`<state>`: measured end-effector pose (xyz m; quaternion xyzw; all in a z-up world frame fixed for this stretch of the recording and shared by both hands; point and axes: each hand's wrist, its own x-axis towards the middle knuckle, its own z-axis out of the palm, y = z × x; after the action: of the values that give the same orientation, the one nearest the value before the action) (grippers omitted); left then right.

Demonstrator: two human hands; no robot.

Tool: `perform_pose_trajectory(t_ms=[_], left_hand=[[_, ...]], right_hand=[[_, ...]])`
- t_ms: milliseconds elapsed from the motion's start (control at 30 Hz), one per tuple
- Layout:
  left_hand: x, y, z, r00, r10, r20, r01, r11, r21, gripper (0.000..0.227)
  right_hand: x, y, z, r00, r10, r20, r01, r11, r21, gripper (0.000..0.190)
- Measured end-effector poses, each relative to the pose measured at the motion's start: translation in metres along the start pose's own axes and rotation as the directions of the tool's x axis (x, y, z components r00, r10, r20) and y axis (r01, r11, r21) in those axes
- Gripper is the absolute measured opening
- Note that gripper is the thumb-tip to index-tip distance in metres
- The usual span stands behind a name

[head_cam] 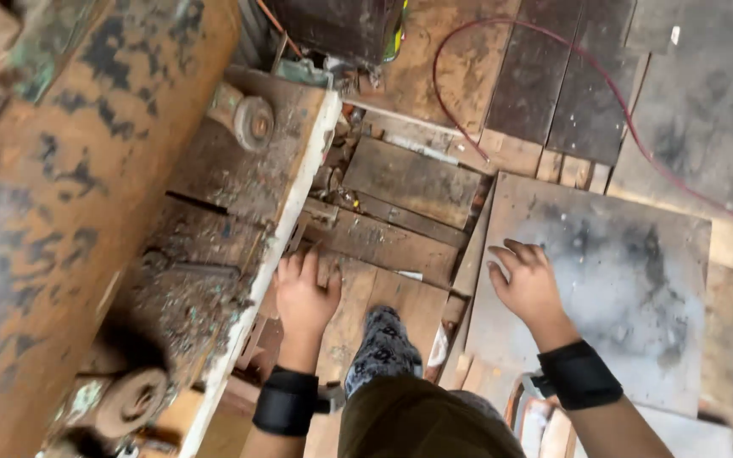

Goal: Sanding and cleaning small circular metal components in a workshop.

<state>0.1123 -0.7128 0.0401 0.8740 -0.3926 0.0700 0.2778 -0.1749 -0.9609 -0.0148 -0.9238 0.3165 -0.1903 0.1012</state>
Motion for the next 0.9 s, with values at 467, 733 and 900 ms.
perform_pose_trajectory(t_ms=[467, 733, 900], left_hand=[[0.350, 0.023, 0.189, 0.996, -0.043, -0.076, 0.045, 0.999, 0.028, 0.066], [0.457, -0.008, 0.204, 0.962, -0.221, -0.159, 0.234, 0.970, 0.069, 0.061], [0.495, -0.038, 0.241, 0.883, -0.396, -0.252, 0.421, 0.906, 0.053, 0.045]], right_hand=[[0.383, 0.001, 0.011, 0.938, -0.326, -0.115, 0.336, 0.938, 0.087, 0.023], [0.561, 0.013, 0.061, 0.870, -0.490, -0.062, 0.489, 0.836, 0.251, 0.015], [0.669, 0.013, 0.126, 0.781, -0.622, -0.049, 0.591, 0.712, 0.380, 0.014]])
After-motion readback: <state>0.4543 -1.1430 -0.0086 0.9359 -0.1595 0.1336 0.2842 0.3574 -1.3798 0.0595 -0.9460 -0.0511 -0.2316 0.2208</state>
